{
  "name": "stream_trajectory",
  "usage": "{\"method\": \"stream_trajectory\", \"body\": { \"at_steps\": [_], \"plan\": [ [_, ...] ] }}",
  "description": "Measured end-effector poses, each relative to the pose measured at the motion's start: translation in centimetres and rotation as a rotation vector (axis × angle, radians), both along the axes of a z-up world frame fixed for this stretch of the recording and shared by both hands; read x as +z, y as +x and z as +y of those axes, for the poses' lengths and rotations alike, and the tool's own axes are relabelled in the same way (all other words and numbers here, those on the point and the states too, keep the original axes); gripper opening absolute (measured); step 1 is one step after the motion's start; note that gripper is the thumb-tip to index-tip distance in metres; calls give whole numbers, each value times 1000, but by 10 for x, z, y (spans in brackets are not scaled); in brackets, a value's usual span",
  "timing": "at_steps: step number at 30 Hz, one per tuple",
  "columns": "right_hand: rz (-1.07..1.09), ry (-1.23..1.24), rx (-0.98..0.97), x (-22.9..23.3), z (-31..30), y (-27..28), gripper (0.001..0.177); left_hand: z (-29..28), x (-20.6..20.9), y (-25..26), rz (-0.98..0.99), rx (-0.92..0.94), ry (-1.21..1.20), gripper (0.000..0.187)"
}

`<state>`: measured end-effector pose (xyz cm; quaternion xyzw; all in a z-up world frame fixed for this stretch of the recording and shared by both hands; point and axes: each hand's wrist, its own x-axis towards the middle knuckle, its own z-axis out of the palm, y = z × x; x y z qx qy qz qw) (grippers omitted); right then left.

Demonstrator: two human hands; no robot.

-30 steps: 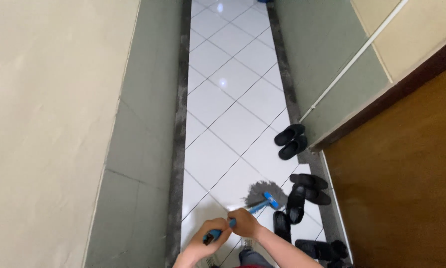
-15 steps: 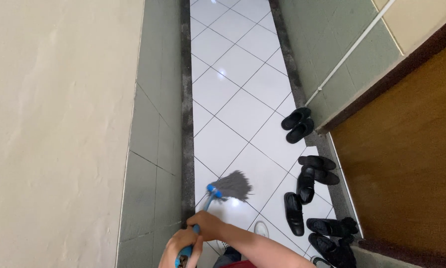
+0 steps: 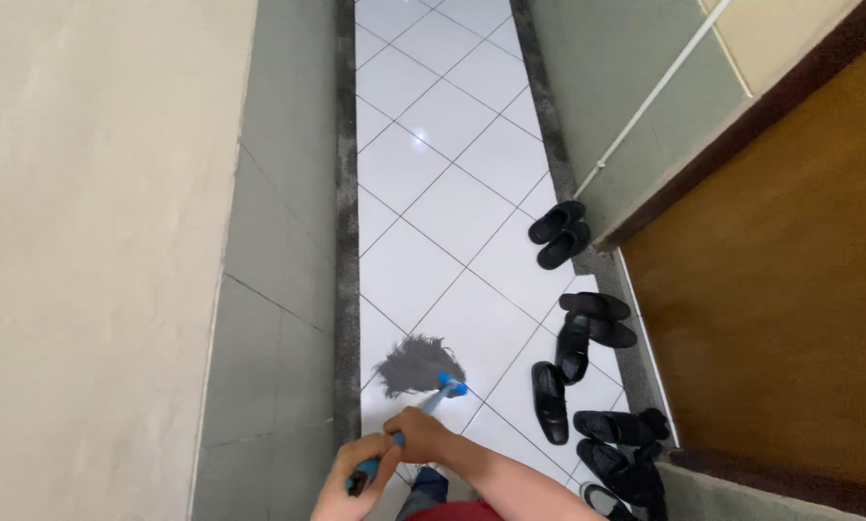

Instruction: Mopping a tiled hallway floor using a mop at a steady, thorough pace.

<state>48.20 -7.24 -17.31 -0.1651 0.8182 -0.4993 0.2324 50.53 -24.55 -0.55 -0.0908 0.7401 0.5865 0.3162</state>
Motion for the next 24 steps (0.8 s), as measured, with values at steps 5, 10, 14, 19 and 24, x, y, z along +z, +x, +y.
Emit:
{"method": "stream_trajectory", "body": {
  "at_steps": [5,10,14,19,24],
  "plan": [
    [-29,1,-155,-16,75,55,29,61,-36,20,337,-338,320,21],
    [143,152,-194,-50,140,108,24,119,-51,53,356,-275,415,23],
    [0,136,-195,-31,167,139,28,143,-56,87,367,-414,452,21],
    [-78,177,-247,-23,170,150,21,150,-55,94,415,-508,405,37],
    [-192,132,-327,0,143,153,36,131,-26,93,452,-494,470,32]
  ]
}}
